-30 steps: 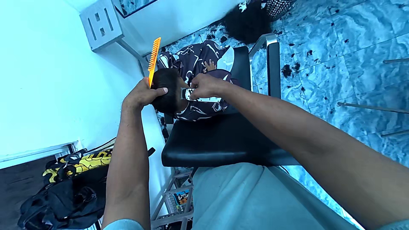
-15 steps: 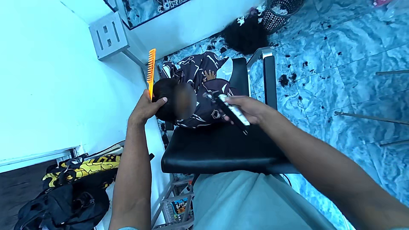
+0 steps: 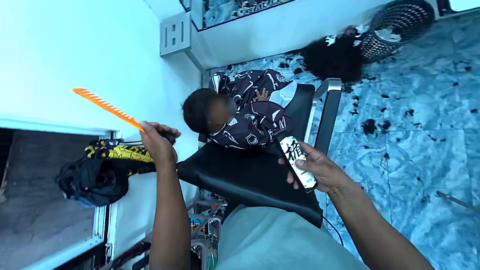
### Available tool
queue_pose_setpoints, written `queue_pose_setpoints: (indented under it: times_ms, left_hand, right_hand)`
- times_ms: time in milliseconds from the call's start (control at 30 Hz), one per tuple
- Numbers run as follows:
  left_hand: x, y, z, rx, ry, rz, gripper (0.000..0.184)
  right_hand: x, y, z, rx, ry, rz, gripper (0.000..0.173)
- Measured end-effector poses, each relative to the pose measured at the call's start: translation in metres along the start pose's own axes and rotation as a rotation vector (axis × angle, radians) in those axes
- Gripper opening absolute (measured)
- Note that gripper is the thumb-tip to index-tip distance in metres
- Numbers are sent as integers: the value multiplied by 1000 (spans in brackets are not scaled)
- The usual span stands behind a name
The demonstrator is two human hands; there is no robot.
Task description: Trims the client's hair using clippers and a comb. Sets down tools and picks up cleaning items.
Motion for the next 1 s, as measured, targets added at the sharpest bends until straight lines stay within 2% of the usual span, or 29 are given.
queue_pose_setpoints:
  times_ms: [100,233,333,467,567,733,867,1000]
  left_hand:
    - [-14,35,82,272,-7,-40,56]
    - [0,69,140,407,-107,-154,59]
    - [3,66,156,402,-171,-316,57]
    - [5,59,162,391,-222,-302,52]
    - [11,59,172,431,-275,-226,52]
    - [13,57,195,560,-390,42,50]
    - [4,33,215,620,-404,139,50]
    - [-9,-17,242,488,-316,84,48]
  right_hand:
    - [-6,38,-21,290,80,124,72]
    - [-14,83,-46,470,142,412,68]
    - [-19,97,-56,497,166,510,64]
    - [-20,104,-53,494,186,537,62]
    - [-21,107,-45,495,180,554,62]
    - [-21,123,-27,511,151,637,62]
    - [-35,146,-15,533,159,701,63]
    - [-63,189,-13,587,221,811,61]
Point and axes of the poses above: each hand's wrist, its own z-axis away from the middle knuckle, its own y-axis out of the palm, x = y × z, the point moved 6 cm from there along -z, towards the middle knuckle, and after that the axes turned 10 degrees about x, right-handed, at the moved point
